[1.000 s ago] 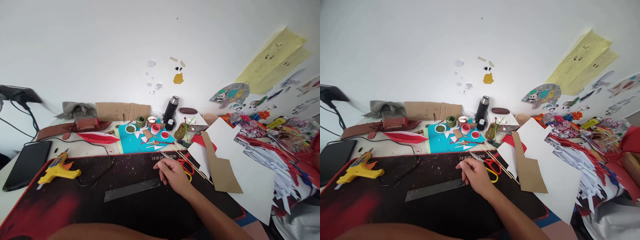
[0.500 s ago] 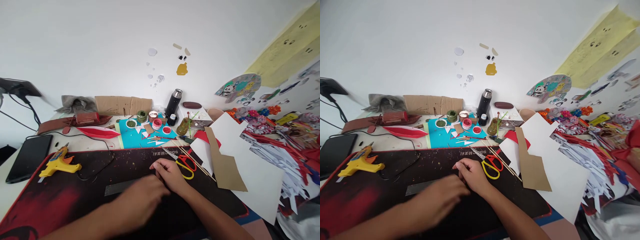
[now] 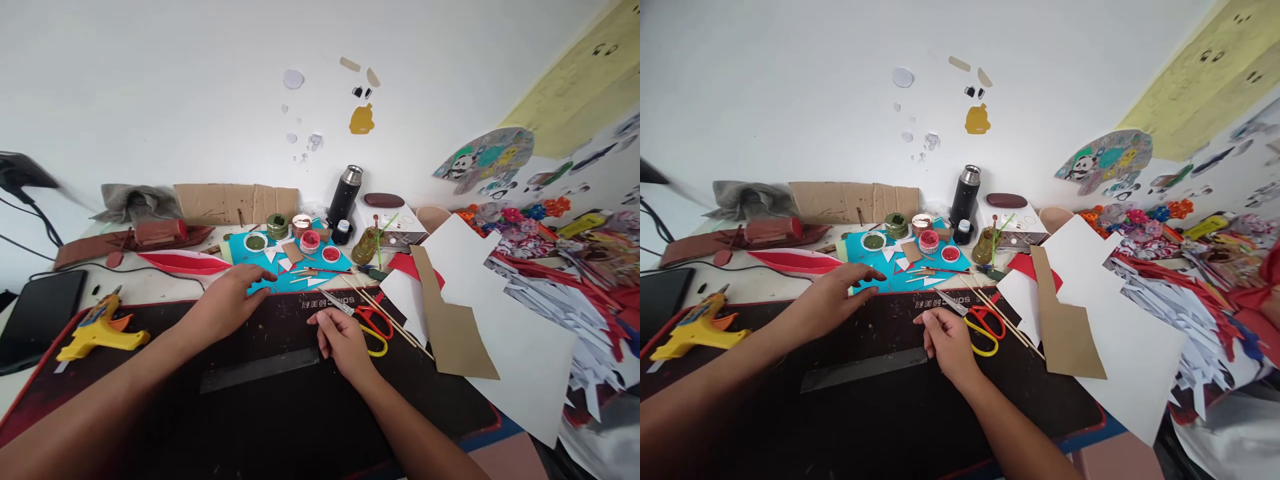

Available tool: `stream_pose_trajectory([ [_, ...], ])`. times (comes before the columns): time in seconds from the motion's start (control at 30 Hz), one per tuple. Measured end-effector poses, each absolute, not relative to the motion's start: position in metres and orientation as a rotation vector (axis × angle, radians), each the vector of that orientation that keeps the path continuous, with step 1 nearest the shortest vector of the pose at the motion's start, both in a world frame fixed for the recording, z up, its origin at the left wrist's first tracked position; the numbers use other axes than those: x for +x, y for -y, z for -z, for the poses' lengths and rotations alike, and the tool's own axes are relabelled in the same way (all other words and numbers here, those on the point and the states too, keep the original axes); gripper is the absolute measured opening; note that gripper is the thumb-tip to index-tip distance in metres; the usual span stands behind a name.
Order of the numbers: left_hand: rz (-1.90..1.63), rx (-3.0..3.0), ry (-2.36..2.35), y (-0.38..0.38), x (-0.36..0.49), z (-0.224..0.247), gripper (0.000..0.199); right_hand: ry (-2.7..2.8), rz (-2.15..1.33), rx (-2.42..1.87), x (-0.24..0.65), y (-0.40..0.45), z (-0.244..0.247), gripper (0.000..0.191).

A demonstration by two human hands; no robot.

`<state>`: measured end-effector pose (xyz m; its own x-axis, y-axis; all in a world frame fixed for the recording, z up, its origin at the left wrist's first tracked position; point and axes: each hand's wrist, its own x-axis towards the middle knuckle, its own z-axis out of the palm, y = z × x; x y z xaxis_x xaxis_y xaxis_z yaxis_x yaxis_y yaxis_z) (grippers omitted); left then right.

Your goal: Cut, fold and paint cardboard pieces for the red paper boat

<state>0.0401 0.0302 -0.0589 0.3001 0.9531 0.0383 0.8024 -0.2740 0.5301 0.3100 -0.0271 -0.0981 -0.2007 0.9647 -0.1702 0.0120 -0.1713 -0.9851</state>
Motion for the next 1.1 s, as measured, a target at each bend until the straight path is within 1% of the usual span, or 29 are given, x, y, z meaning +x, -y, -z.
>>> stream_pose_trajectory([
  [0.13, -0.286, 2.347, -1.535, -0.053, 0.046, 0.070, 0.031, 1.211, -1.467, -1.236, 0.314, 0.027, 0.101, 0.060],
  [0.4, -0.065, 2.478, -1.389, -0.079, 0.050, 0.089, 0.026, 1.203, -1.503, -1.232, 0.313, 0.031, 0.101, 0.058],
  [0.5, -0.050, 2.490, -1.417, -0.080, 0.047, 0.089, 0.025, 1.202, -1.511, -1.222, 0.313, 0.031, 0.100, 0.058],
  [0.6, -0.085, 2.470, -1.518, -0.077, 0.039, 0.082, 0.028, 1.210, -1.511, -1.215, 0.314, 0.032, 0.099, 0.059],
  [0.77, -0.164, 2.366, -1.569, -0.048, 0.035, 0.064, 0.030, 1.202, -1.520, -1.196, 0.312, 0.032, 0.099, 0.063],
  [0.83, -0.193, 2.324, -1.469, -0.030, 0.044, 0.059, 0.026, 1.185, -1.512, -1.199, 0.312, 0.031, 0.099, 0.064],
  [0.97, -0.172, 2.437, -1.183, 0.016, 0.078, 0.054, 0.020, 1.094, -1.475, -1.209, 0.317, 0.026, 0.100, 0.065],
  [1.1, -0.032, 2.740, -0.685, 0.064, 0.127, 0.060, 0.007, 1.085, -1.442, -1.203, 0.324, 0.024, 0.092, 0.064],
])
